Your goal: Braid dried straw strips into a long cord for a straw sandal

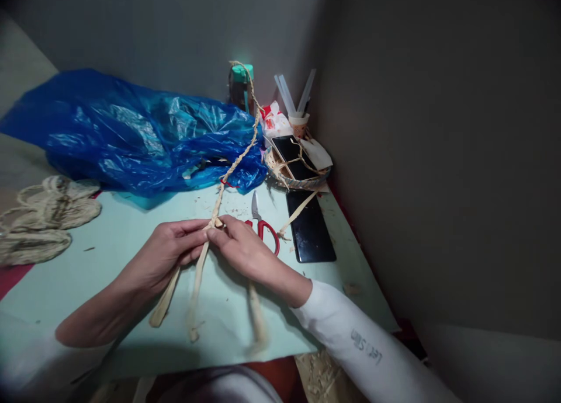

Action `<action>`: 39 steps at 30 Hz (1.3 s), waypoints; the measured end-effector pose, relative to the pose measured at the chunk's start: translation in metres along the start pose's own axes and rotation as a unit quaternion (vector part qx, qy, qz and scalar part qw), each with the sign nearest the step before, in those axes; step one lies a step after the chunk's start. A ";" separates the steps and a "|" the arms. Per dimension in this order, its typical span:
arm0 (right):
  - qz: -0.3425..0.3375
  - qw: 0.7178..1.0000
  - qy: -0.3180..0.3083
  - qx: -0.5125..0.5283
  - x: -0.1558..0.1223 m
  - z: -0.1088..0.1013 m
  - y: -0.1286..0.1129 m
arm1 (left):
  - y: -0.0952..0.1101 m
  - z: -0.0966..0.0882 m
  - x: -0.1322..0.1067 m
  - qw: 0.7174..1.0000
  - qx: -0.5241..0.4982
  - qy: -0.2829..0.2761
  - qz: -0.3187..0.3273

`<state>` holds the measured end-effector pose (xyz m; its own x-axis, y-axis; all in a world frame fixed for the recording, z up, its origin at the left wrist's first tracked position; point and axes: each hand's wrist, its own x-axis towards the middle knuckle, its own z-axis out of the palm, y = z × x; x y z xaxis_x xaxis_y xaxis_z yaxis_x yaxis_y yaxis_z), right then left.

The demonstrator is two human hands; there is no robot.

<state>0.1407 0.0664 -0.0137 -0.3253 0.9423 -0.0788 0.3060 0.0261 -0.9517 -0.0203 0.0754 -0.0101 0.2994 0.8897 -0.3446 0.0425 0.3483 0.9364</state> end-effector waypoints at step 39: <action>-0.023 0.998 0.054 0.030 -0.009 0.003 0.002 | 0.013 0.008 -0.009 0.982 0.175 0.039 0.064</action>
<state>0.1417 0.0569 -0.0152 -0.2386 0.9711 -0.0058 0.2385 0.0528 -0.9697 -0.0149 0.0696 0.0057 0.2493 0.9445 -0.2137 0.3377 0.1220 0.9333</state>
